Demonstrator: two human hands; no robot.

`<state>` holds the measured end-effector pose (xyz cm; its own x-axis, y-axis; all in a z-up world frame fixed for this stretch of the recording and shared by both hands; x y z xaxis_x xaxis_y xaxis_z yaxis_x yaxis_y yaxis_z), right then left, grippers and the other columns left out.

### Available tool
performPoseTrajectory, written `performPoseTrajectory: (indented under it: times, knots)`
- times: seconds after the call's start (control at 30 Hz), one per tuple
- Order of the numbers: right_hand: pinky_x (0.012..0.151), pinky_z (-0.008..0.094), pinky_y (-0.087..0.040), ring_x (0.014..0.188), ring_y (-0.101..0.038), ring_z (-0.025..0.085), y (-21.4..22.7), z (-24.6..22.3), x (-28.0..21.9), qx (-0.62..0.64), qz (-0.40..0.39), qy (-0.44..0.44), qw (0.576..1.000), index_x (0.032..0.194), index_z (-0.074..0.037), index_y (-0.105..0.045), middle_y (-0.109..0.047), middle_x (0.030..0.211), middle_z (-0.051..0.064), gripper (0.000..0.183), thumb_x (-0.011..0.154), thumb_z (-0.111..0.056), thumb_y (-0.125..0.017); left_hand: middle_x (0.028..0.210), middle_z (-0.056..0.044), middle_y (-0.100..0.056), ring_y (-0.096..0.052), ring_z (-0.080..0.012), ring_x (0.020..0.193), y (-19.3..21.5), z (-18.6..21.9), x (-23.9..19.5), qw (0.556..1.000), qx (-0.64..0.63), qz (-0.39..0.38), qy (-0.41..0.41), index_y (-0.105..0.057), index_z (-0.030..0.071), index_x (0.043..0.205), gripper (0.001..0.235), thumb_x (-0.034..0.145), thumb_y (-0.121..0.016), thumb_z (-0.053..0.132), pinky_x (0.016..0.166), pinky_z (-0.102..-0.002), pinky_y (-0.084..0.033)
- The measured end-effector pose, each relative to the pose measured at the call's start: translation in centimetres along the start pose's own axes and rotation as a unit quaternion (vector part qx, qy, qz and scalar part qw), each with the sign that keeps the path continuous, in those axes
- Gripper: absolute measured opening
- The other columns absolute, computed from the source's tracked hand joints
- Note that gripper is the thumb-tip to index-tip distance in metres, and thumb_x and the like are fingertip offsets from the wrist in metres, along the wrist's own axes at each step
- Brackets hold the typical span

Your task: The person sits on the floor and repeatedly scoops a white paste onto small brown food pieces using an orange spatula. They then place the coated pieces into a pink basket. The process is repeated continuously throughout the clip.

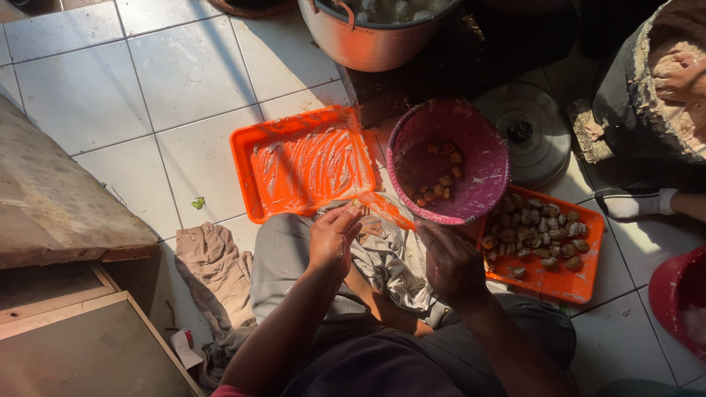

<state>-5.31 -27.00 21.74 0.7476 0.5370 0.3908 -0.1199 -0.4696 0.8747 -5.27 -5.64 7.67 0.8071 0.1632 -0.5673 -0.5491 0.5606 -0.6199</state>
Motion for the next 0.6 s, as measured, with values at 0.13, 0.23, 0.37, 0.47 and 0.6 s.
performPoseTrajectory:
  times: [0.13, 0.23, 0.37, 0.47, 0.6]
  knots:
    - [0.081, 0.041, -0.059, 0.096, -0.073, 0.03, -1.0, -0.1, 0.6, -0.026, -0.043, 0.028, 0.998, 0.127, -0.003, -0.068, -0.073, 0.107, 0.015, 0.041, 0.087, 0.004, -0.062, 0.096, -0.01, -0.074, -0.071, -0.0212, 0.093, 1.8, 1.3, 0.7, 0.998, -0.066, -0.005, 0.023, -0.067, 0.001, 0.101, 0.01, 0.094, -0.068, 0.008, 0.087, -0.036, -0.058]
    - [0.081, 0.041, -0.057, 0.093, -0.071, 0.032, -3.7, 0.5, 0.2, 0.055, -0.037, -0.05, 0.997, 0.131, -0.001, -0.064, -0.071, 0.105, 0.018, 0.037, 0.094, -0.001, -0.061, 0.095, -0.012, -0.074, -0.07, -0.0231, 0.089, 4.0, 3.0, 1.9, 0.995, -0.102, -0.017, -0.008, -0.068, -0.001, 0.101, 0.01, 0.096, -0.068, 0.008, 0.085, -0.038, -0.057]
    - [0.082, 0.044, -0.056, 0.093, -0.071, 0.037, -11.8, 3.4, 0.8, 0.164, -0.092, -0.198, 0.962, 0.138, 0.002, -0.058, -0.07, 0.103, 0.023, 0.039, 0.1, -0.004, -0.054, 0.096, -0.012, -0.073, -0.07, -0.022, 0.089, 5.3, 3.2, 2.0, 0.988, -0.144, -0.04, -0.023, -0.067, -0.001, 0.102, 0.01, 0.097, -0.066, 0.008, 0.089, -0.036, -0.058]
    - [0.085, 0.047, -0.054, 0.093, -0.069, 0.041, -19.4, 5.0, 4.3, 0.154, -0.093, -0.183, 0.966, 0.142, 0.007, -0.052, -0.069, 0.104, 0.027, 0.046, 0.097, -0.002, -0.05, 0.097, -0.012, -0.072, -0.07, -0.0217, 0.089, 5.5, 3.7, 0.4, 0.989, -0.144, -0.04, -0.021, -0.067, -0.001, 0.104, 0.011, 0.098, -0.067, 0.008, 0.09, -0.036, -0.058]
    - [0.091, 0.049, -0.053, 0.101, -0.068, 0.042, -27.6, 7.1, 10.8, 0.135, -0.099, -0.216, 0.962, 0.141, 0.005, -0.052, -0.07, 0.11, 0.027, 0.047, 0.095, -0.002, -0.049, 0.101, -0.014, -0.073, -0.071, -0.0247, 0.091, 6.8, 6.3, -2.3, 0.991, -0.133, 0.013, -0.033, -0.066, 0.001, 0.105, 0.011, 0.097, -0.065, 0.009, 0.086, -0.037, -0.056]
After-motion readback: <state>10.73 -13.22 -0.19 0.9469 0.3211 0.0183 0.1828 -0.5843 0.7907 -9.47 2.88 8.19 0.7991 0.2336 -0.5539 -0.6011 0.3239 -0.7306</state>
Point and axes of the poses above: each hand's wrist, its own x-axis towards the middle knuckle, its own y-axis out of the back of the hand, z = x × y, the point moved 3 cm from there along x, towards the middle knuckle
